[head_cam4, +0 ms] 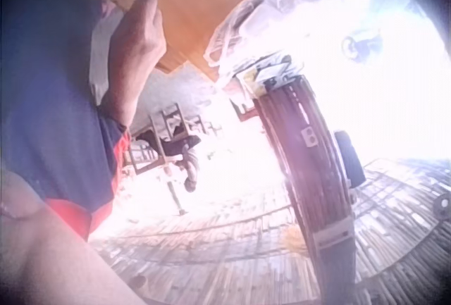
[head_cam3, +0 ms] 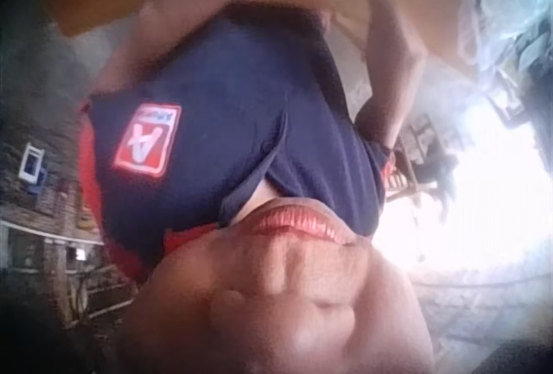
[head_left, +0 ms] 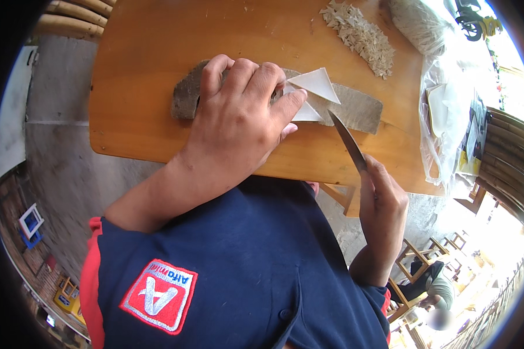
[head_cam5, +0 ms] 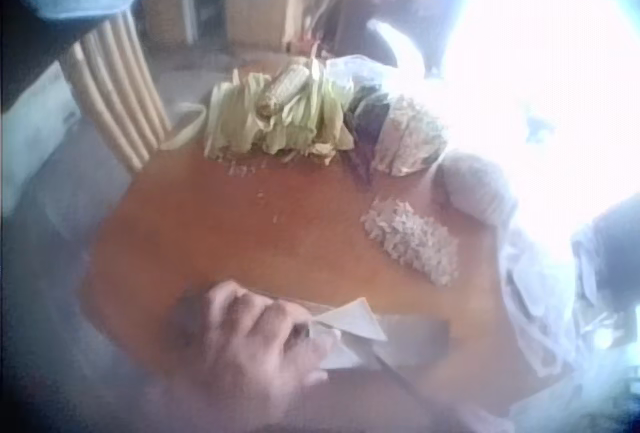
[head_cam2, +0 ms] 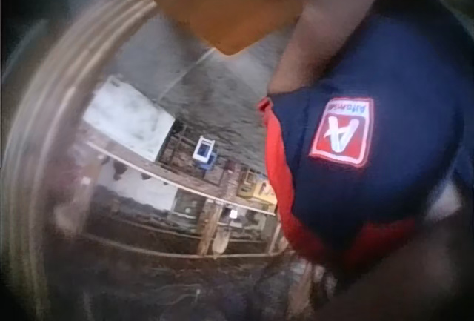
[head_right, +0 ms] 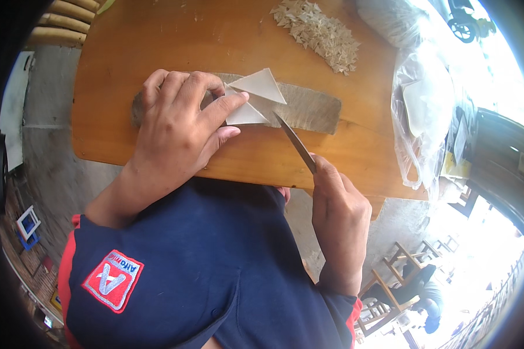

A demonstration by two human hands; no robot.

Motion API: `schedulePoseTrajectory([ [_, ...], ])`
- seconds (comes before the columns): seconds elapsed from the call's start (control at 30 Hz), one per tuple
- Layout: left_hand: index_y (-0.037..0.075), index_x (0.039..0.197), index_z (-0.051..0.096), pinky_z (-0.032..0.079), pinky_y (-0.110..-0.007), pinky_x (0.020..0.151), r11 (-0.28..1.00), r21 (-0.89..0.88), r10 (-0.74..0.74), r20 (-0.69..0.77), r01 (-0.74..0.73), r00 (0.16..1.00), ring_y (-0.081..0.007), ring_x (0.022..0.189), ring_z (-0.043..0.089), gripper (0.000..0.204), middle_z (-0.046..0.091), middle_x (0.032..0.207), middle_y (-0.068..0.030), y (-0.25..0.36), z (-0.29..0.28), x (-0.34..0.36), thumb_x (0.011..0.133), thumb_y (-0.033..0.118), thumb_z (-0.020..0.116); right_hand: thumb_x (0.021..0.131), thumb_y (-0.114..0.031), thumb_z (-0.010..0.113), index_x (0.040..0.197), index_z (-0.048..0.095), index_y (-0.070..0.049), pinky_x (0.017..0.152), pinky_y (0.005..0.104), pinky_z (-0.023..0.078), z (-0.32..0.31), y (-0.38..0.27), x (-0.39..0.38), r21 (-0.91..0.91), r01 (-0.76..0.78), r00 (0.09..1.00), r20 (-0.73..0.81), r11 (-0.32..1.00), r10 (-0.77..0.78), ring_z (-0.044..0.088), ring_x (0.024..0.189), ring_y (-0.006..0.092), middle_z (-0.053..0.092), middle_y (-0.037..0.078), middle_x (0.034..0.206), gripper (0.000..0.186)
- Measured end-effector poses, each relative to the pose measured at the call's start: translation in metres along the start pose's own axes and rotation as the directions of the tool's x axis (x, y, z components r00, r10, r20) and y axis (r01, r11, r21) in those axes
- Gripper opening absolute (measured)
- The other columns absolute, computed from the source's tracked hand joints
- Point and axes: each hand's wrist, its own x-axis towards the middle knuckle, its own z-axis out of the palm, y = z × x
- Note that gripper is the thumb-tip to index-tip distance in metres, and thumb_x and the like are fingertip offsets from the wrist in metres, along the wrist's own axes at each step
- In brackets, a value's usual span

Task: The person uses a knife to cut small triangular pieces from a flat sheet of material on a wooden table. The person repeatedly positions the sheet and slices off triangles, accumulating a pile of cut pieces on the table.

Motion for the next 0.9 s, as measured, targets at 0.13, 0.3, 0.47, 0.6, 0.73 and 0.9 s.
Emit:
schedulePoseTrajectory([
  [0.13,0.017,0.109,0.071,0.035,-0.049,0.104,1.000,0.016,-0.025,0.022,0.025,0.999,-0.0239,0.110,0.051,0.041,0.055,0.111,-0.0030,-0.001,-0.005,0.011,0.076,0.034,0.086,0.099,0.001,0.062,0.116,0.072,0.000,0.068,0.0304,0.053,0.004,0.004,0.004,0.056,0.002,1.000,-0.027,0.998,0.000,0.068,0.071,0.0207,0.071,0.017,0.087,0.020],
  [0.3,0.016,0.102,0.068,0.036,-0.048,0.103,0.993,0.065,-0.100,-0.022,0.101,0.995,-0.0252,0.108,0.051,0.047,0.053,0.108,-0.0031,0.003,-0.001,0.016,0.070,0.044,0.088,0.096,0.000,0.065,0.119,0.070,-0.004,0.069,0.0365,0.055,0.013,0.004,0.018,0.085,0.036,0.999,-0.039,0.996,-0.033,0.070,0.076,0.0296,0.072,0.018,0.090,0.024],
  [0.47,0.015,0.102,0.068,0.038,-0.047,0.101,0.980,0.085,-0.173,-0.077,0.179,0.982,-0.0259,0.106,0.051,0.051,0.053,0.108,-0.0032,0.010,0.009,0.015,0.070,0.050,0.087,0.096,0.000,0.065,0.119,0.070,-0.004,0.070,0.0369,0.055,0.016,0.000,0.034,0.042,0.014,0.997,-0.077,0.999,-0.011,0.068,0.075,0.0295,0.071,0.017,0.089,0.024],
  [0.6,0.016,0.102,0.070,0.038,-0.047,0.100,0.981,0.025,-0.187,-0.105,0.191,0.977,-0.0266,0.107,0.052,0.048,0.056,0.111,-0.0039,0.009,0.007,0.012,0.072,0.051,0.086,0.099,-0.001,0.063,0.117,0.070,-0.001,0.065,0.0312,0.051,0.015,-0.002,0.033,0.096,0.076,0.991,-0.115,0.992,-0.065,0.061,0.065,0.0187,0.067,0.015,0.081,0.020],
  [0.73,0.015,0.103,0.071,0.038,-0.047,0.102,0.987,-0.143,-0.099,-0.143,0.078,0.985,-0.0294,0.113,0.054,0.043,0.061,0.121,-0.0063,-0.006,0.001,0.011,0.079,0.048,0.082,0.095,0.001,0.066,0.117,0.071,-0.005,0.072,0.0374,0.056,0.008,-0.001,0.024,0.090,-0.001,1.000,0.000,0.996,0.001,0.072,0.080,0.0337,0.072,0.018,0.093,0.024],
  [0.9,0.012,0.111,0.072,0.037,-0.047,0.107,0.999,-0.047,0.001,-0.007,-0.002,1.000,-0.0306,0.120,0.055,0.043,0.065,0.127,-0.0085,-0.018,-0.005,0.036,0.091,0.049,0.072,0.098,-0.002,0.064,0.118,0.071,-0.002,0.065,0.0289,0.050,0.006,0.010,0.018,0.139,-0.075,0.997,-0.012,0.987,0.077,0.061,0.069,0.0158,0.064,0.008,0.080,0.021],
])
